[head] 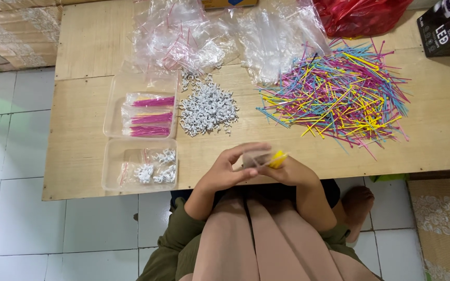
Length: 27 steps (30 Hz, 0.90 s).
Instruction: The person sorts colorful plastic sticks by color on a wooden table, then places yellow sticks into a small plastic bag and seals it. The person continues sorting blue sticks from a mixed pile.
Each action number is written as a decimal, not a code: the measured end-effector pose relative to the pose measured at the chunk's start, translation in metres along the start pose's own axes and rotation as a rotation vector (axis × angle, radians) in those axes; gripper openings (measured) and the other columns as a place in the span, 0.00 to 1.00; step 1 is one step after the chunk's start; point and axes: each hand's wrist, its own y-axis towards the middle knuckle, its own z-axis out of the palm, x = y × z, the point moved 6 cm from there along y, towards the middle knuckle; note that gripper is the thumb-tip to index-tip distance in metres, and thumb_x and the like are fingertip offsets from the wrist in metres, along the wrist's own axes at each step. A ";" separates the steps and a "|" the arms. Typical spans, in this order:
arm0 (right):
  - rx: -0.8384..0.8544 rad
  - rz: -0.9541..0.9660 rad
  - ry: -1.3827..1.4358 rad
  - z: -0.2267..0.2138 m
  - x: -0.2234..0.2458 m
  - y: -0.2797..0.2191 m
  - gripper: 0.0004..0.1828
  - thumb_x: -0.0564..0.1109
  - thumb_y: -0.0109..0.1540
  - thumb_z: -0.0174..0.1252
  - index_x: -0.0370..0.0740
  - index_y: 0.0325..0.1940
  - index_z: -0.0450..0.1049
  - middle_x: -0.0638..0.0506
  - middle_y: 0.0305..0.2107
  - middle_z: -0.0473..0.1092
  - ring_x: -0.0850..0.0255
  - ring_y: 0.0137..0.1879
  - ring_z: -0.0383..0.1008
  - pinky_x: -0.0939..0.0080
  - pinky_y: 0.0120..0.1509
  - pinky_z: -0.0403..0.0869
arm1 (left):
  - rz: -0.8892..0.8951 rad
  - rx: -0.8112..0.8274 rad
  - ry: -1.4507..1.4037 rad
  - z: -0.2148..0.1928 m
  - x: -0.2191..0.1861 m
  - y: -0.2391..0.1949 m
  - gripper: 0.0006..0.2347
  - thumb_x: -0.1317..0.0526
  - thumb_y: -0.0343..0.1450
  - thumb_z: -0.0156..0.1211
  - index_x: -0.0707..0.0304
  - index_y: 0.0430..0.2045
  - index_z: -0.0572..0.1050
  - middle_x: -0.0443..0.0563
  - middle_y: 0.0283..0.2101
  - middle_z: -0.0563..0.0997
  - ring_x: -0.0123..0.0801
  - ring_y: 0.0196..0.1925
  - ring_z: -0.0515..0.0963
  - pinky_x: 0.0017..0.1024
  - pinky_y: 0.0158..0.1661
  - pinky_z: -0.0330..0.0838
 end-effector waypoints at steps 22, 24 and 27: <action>-0.135 0.058 0.331 0.054 -0.069 0.001 0.39 0.38 0.62 0.65 0.36 0.74 0.57 0.42 0.60 0.69 0.56 0.63 0.71 0.51 0.69 0.68 | 0.082 -0.476 -0.371 -0.026 0.038 0.000 0.09 0.66 0.79 0.47 0.72 0.51 0.70 0.72 0.41 0.81 0.53 0.41 0.86 0.39 0.42 0.83; -0.110 0.014 0.381 0.053 -0.073 0.003 0.48 0.55 0.62 0.65 0.41 0.79 0.47 0.45 0.67 0.59 0.58 0.70 0.61 0.50 0.73 0.63 | 0.099 -0.563 -0.429 -0.030 0.035 -0.003 0.08 0.66 0.79 0.48 0.70 0.50 0.70 0.70 0.38 0.81 0.52 0.37 0.87 0.37 0.38 0.84; -0.110 0.011 0.559 0.060 -0.065 0.004 0.47 0.69 0.68 0.46 0.39 0.80 0.43 0.51 0.68 0.56 0.64 0.69 0.60 0.54 0.72 0.65 | 0.088 -0.584 -0.393 -0.038 0.037 -0.009 0.07 0.67 0.77 0.54 0.72 0.47 0.71 0.72 0.35 0.82 0.52 0.31 0.87 0.38 0.33 0.85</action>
